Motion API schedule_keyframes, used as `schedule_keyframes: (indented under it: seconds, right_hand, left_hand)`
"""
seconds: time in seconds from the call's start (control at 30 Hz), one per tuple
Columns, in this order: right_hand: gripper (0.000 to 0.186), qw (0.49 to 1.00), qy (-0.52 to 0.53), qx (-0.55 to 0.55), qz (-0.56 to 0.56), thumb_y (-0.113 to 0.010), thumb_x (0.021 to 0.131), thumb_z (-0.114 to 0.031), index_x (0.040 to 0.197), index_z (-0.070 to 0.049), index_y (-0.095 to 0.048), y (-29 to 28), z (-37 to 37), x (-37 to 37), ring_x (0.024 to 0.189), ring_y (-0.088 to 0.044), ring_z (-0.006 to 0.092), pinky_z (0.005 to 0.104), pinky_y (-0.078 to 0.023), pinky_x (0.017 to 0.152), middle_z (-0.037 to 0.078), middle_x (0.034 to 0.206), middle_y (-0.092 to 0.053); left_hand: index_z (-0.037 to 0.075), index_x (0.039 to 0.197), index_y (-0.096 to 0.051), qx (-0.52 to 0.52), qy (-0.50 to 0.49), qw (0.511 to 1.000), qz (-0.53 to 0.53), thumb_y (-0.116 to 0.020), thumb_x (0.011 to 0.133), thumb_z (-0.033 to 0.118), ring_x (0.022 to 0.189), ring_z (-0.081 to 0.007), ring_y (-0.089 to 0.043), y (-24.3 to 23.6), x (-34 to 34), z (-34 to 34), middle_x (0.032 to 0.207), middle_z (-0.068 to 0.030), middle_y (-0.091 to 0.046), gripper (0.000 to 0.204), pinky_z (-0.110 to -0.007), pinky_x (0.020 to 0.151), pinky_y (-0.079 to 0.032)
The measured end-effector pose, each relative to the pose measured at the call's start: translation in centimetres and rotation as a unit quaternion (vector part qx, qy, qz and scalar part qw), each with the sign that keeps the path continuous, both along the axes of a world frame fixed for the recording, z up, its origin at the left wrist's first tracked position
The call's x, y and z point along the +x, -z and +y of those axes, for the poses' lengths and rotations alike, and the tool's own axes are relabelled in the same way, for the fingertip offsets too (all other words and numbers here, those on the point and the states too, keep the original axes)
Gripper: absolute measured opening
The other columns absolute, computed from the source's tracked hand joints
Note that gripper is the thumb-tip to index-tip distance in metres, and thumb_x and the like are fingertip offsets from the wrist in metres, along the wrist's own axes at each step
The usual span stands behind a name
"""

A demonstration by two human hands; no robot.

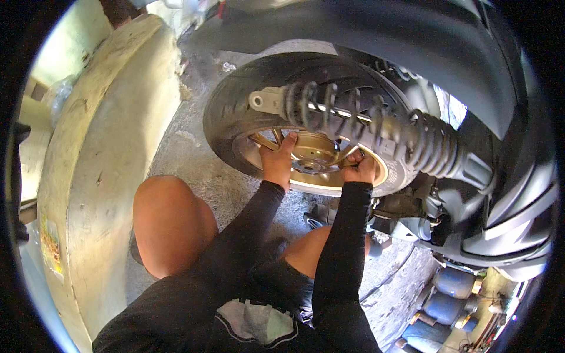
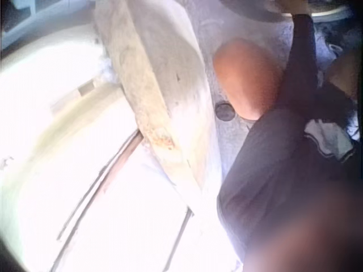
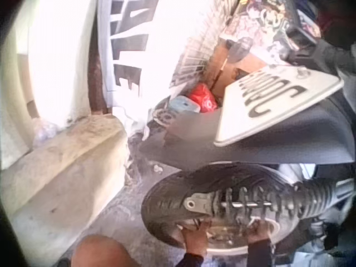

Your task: The person installs a motorcycle rear wheel by aligning the axle, inserting it through the swingarm, and securing it with a nut. They then attach the rear brake caliper and tighten its bolts.

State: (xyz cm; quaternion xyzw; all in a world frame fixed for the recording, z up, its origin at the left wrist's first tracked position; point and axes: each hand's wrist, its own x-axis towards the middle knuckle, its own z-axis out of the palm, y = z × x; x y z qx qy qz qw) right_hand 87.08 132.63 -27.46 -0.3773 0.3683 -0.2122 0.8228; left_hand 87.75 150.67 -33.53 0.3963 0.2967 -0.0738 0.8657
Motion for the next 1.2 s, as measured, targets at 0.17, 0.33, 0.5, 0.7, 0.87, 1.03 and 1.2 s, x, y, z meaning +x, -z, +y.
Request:
schedule_keyframes:
  seconds: [0.17,0.33,0.5,0.7,0.87,1.03,1.2]
  right_hand:
    - [0.022,0.999,-0.001,0.026,0.031,-0.050,0.094,-0.014,0.072,-0.012,-0.049,0.6,-0.9,-0.1,0.049,-0.036,0.0101,0.0235,-0.034,0.045,-0.005,0.057,-0.037]
    - [0.025,0.998,0.003,0.033,0.059,-0.046,0.096,-0.018,0.070,-0.014,-0.047,1.8,-2.1,0.0,0.048,-0.037,0.0084,0.0246,-0.036,0.046,-0.005,0.055,-0.038]
    - [0.025,0.997,0.024,0.072,0.012,-0.045,0.096,-0.025,0.074,-0.014,-0.049,6.6,-4.2,-0.2,0.054,-0.044,0.0110,0.0304,-0.043,0.057,-0.004,0.059,-0.042]
    - [0.038,0.982,0.014,0.182,-0.044,-0.046,0.096,-0.036,0.120,-0.008,-0.056,11.7,-4.6,-1.2,0.116,-0.054,0.0355,0.0578,-0.039,0.103,0.016,0.125,-0.058]
    - [0.035,0.965,0.010,0.257,-0.059,-0.045,0.096,-0.030,0.123,-0.011,-0.055,12.9,-3.3,-1.1,0.117,-0.053,0.0335,0.0550,-0.038,0.104,0.013,0.124,-0.058]
    - [0.034,0.962,0.034,0.210,-0.174,-0.045,0.096,-0.035,0.121,-0.014,-0.056,12.8,-1.0,-1.5,0.112,-0.057,0.0289,0.0503,-0.046,0.097,0.007,0.120,-0.061]
    - [0.052,0.962,0.131,0.237,-0.038,-0.041,0.093,-0.057,0.124,-0.015,-0.050,11.9,3.7,-3.9,0.104,-0.058,0.0271,0.0506,-0.047,0.091,0.008,0.115,-0.059]
  left_hand:
    - [-0.004,0.114,-0.047,0.027,0.024,0.999,-0.031,-0.079,0.079,0.021,0.094,-0.0186,-0.057,-1.1,0.0,0.2,0.105,-0.0105,-0.059,0.053,-0.031,0.083,-0.047]
    - [-0.011,0.114,-0.038,0.094,0.033,0.990,-0.098,-0.081,0.076,0.024,0.097,-0.0211,-0.058,-0.9,-0.8,0.2,0.107,-0.0165,-0.058,0.068,-0.031,0.085,-0.048]
    - [-0.008,0.114,-0.037,0.186,0.067,0.967,-0.163,-0.080,0.078,0.021,0.095,-0.0194,-0.058,-1.5,-0.6,0.3,0.104,-0.0131,-0.058,0.063,-0.032,0.084,-0.049]
    - [-0.009,0.110,-0.037,0.307,0.133,0.917,-0.217,-0.084,0.072,0.023,0.098,-0.0254,-0.060,-4.3,-0.1,1.0,0.104,-0.0205,-0.060,0.069,-0.034,0.084,-0.049]
    - [-0.011,0.114,-0.034,0.327,0.190,0.898,-0.227,-0.084,0.072,0.025,0.104,-0.0276,-0.061,-5.6,-0.6,0.7,0.110,-0.0248,-0.060,0.075,-0.037,0.088,-0.048]
    - [-0.002,0.114,-0.050,0.143,0.139,0.954,-0.223,-0.070,0.085,0.024,0.104,-0.0246,-0.059,-5.3,1.1,1.5,0.112,-0.0131,-0.061,0.043,-0.032,0.088,-0.047]
    - [0.011,0.096,-0.055,0.051,0.251,0.951,-0.173,-0.052,0.097,0.022,0.079,-0.0143,-0.057,-4.0,5.1,3.4,0.089,-0.0002,-0.058,0.012,-0.026,0.070,-0.046]
